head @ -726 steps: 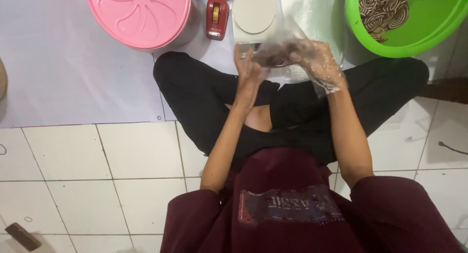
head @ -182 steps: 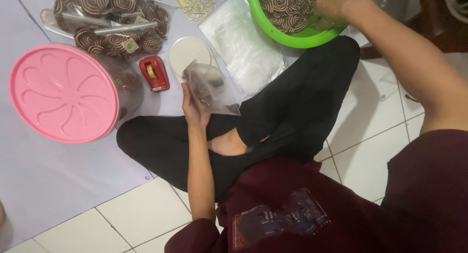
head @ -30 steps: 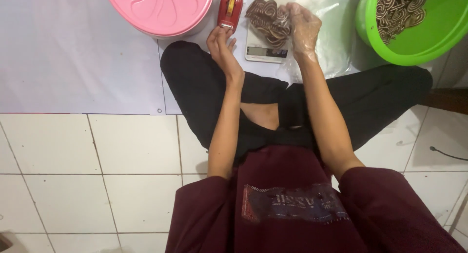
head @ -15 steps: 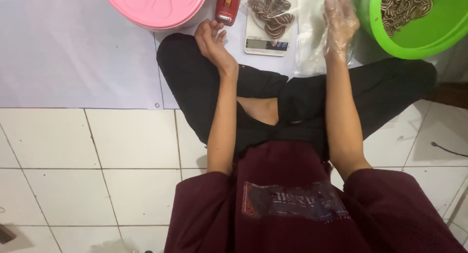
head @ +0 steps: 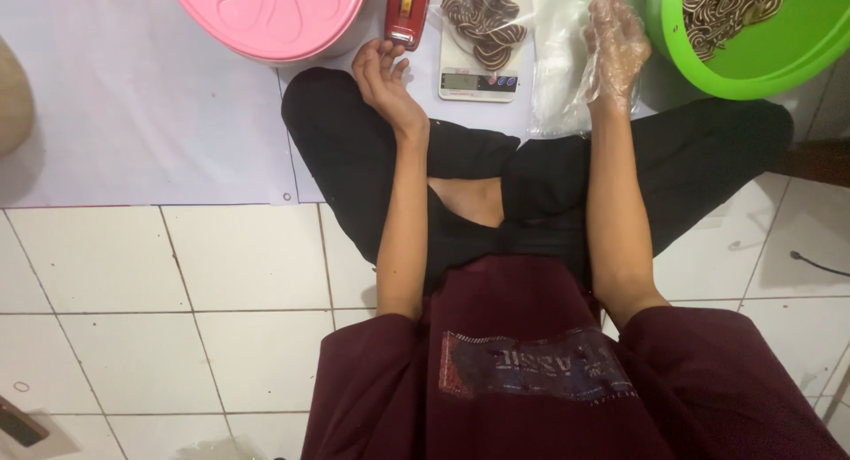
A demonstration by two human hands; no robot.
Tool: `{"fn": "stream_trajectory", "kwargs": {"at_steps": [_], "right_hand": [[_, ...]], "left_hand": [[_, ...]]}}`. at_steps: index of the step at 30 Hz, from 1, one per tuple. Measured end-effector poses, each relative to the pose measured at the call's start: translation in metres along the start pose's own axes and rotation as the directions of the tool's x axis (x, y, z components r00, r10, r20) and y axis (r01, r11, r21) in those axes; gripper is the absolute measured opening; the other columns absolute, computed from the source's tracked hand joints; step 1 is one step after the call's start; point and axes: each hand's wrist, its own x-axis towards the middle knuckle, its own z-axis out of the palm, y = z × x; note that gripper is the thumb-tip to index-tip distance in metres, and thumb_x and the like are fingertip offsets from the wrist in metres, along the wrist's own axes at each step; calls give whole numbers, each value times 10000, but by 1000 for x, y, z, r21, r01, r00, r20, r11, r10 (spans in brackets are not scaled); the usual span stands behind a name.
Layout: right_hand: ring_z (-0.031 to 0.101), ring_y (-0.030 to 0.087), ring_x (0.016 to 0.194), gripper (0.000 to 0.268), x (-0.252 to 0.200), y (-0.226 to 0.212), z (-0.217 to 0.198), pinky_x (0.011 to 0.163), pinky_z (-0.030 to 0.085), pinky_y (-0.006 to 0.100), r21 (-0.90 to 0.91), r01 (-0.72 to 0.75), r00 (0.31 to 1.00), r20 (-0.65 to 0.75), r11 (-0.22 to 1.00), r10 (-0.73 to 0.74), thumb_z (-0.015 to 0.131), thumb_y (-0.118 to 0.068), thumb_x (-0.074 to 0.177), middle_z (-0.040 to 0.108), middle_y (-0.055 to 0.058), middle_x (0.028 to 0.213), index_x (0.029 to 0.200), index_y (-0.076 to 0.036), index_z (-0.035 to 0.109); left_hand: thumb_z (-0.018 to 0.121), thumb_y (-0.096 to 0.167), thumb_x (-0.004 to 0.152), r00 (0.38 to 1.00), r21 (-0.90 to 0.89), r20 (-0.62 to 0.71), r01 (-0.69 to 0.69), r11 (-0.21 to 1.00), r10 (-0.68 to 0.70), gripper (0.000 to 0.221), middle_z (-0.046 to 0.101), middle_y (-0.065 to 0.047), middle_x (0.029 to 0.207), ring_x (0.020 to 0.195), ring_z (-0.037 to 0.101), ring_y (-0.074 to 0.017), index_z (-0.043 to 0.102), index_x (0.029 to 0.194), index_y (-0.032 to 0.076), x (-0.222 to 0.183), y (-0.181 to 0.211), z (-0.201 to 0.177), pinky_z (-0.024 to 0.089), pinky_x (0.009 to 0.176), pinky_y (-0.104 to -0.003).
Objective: Packaging cookies into plastic bags and weighing them on a scale
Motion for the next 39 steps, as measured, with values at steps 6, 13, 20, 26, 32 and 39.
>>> {"fn": "stream_trajectory", "kwargs": {"at_steps": [6, 13, 20, 26, 32, 39], "right_hand": [[737, 227, 1076, 503, 1, 5, -2, 1002, 575, 378, 19, 1, 1000, 2, 1000, -1, 856, -216, 877, 763, 138, 1129, 1265, 24, 644], [743, 205, 1021, 483, 3, 12, -3, 963, 596, 350, 27, -11, 1000, 15, 1000, 11, 855, -200, 873, 770, 127, 1090, 1247, 24, 648], [751, 238, 1042, 530, -3, 5, 1, 996, 595, 380, 19, 21, 999, 45, 1000, -22, 861, -215, 869, 772, 150, 1101, 1262, 51, 626], [763, 226, 986, 441, 6, 18, -3, 901, 629, 323, 99, -10, 1000, 16, 995, 8, 869, -135, 858, 771, 151, 1072, 1213, 29, 664], [686, 73, 705, 355, -1, 3, 26, 595, 552, 187, -117, -133, 991, -17, 984, 132, 813, -311, 862, 798, 33, 926, 1118, -69, 765], [750, 154, 816, 323, -25, -30, 89, 712, 626, 260, -292, 39, 998, 60, 956, -22, 757, -166, 857, 779, 87, 920, 1130, 4, 736]], "left_hand": [[510, 257, 1043, 1000, 15, 5, -5, 1000, 5, 293, 645, -93, 1081, 975, 645, -205, 617, 1215, 46, -1, 1, 2, 474, 850, -344], [519, 263, 1047, 1000, 0, 22, 1, 1000, -1, 285, 649, -80, 1072, 973, 639, -196, 617, 1212, 53, -1, -1, 1, 463, 855, -344], [507, 272, 1050, 1000, 29, 27, 3, 1000, -4, 293, 649, -77, 1074, 979, 640, -189, 611, 1218, 55, -3, 3, 4, 461, 861, -345], [505, 259, 1052, 999, 14, 34, 2, 1000, -2, 284, 645, -78, 1071, 979, 638, -192, 610, 1214, 51, -2, 1, 1, 462, 866, -342], [507, 226, 1027, 998, 26, 64, 13, 1000, -14, 236, 644, -62, 1045, 945, 629, -183, 618, 1166, 71, -6, 3, 8, 451, 841, -334], [546, 197, 1025, 965, 27, 207, 157, 987, -160, 212, 636, -74, 1034, 923, 636, -194, 607, 1177, 63, -11, -7, 14, 454, 761, -308]]}}
